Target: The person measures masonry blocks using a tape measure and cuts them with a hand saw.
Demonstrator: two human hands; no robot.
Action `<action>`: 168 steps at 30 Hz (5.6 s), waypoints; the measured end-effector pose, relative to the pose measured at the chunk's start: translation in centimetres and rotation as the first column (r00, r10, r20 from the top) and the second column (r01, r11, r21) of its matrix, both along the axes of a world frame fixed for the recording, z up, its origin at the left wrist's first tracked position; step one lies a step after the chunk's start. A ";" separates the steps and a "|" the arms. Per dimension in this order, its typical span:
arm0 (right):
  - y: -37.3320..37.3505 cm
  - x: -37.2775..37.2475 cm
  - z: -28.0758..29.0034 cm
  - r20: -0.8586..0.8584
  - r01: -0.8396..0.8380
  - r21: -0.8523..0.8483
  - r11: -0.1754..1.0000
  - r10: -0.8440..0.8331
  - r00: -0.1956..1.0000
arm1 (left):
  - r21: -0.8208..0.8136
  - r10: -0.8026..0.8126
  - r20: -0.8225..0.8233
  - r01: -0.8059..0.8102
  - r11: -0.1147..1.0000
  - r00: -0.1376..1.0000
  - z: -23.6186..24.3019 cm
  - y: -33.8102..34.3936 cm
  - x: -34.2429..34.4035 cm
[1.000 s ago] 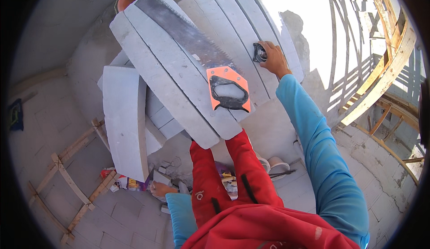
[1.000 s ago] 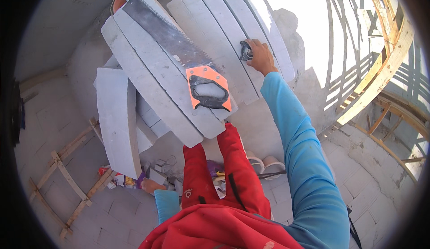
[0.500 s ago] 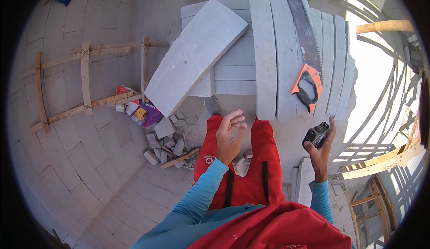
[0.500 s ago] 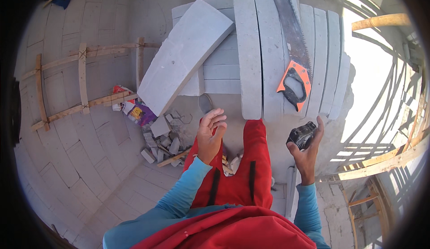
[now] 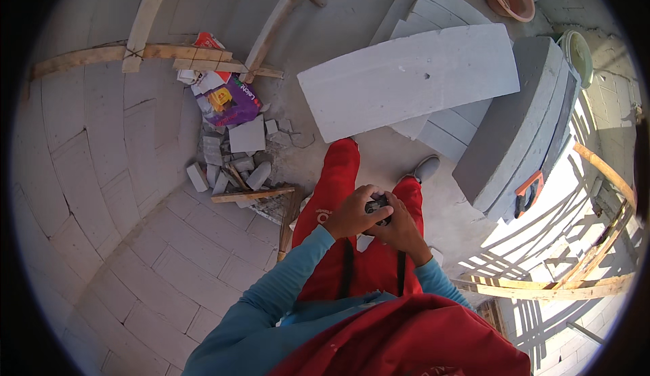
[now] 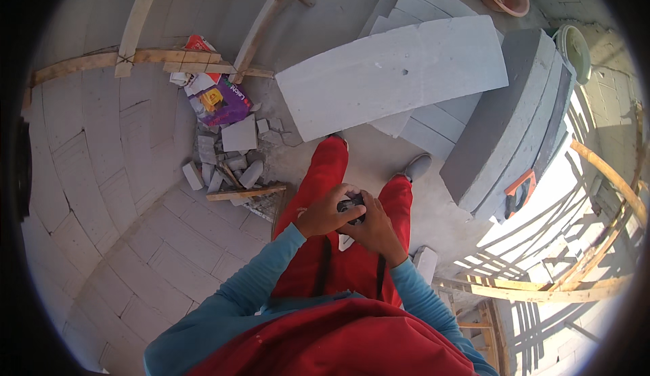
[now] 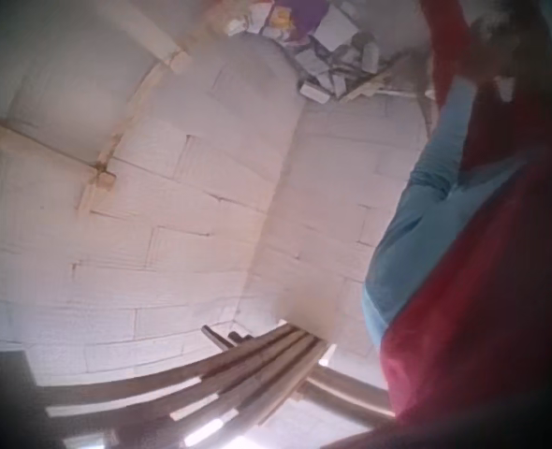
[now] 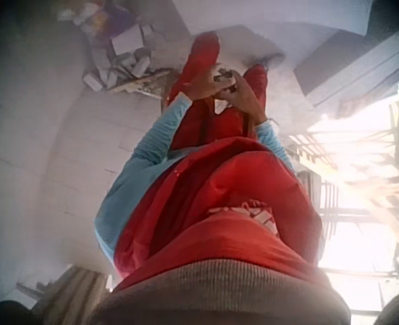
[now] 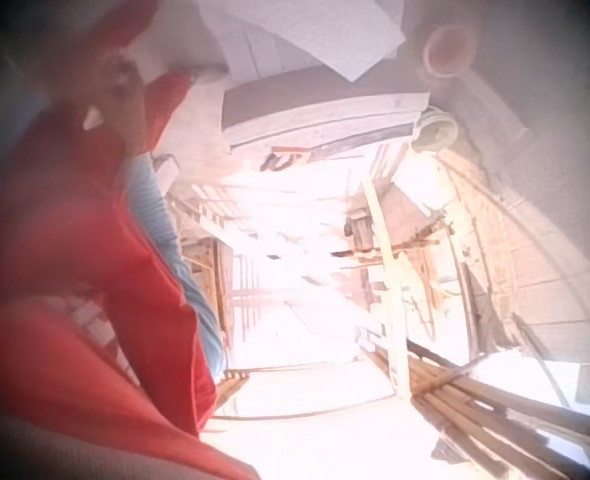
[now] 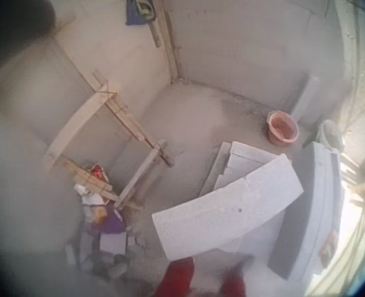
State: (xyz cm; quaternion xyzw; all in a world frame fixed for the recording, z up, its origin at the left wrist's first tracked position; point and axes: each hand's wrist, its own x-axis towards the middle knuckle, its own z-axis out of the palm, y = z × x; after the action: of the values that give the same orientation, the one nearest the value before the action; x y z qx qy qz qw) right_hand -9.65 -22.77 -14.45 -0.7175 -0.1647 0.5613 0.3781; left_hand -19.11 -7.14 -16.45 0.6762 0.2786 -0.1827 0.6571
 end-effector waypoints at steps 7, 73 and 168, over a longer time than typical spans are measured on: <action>9.8 0.8 1.0 -0.722 0.232 -0.202 0.951 -0.305 0.622 | -0.674 0.300 -0.410 -0.507 0.537 0.861 -0.9 10.1 -5.9; 3.4 23.4 -13.8 0.260 0.904 0.076 0.422 -0.883 0.390 | -0.209 -0.519 -0.314 0.475 0.855 0.795 -14.5 22.6 1.4; 14.6 30.4 -13.8 0.212 0.911 0.159 0.380 -0.915 0.345 | -0.291 -0.388 -0.412 0.285 0.913 0.824 -13.6 33.7 8.2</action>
State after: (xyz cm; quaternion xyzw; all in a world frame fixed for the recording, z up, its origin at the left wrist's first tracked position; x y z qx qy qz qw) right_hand 20.75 -8.20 -28.27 -0.7525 0.2103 0.1528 0.6051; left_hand -10.90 26.57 -30.08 0.5762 0.2805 -0.4808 0.5985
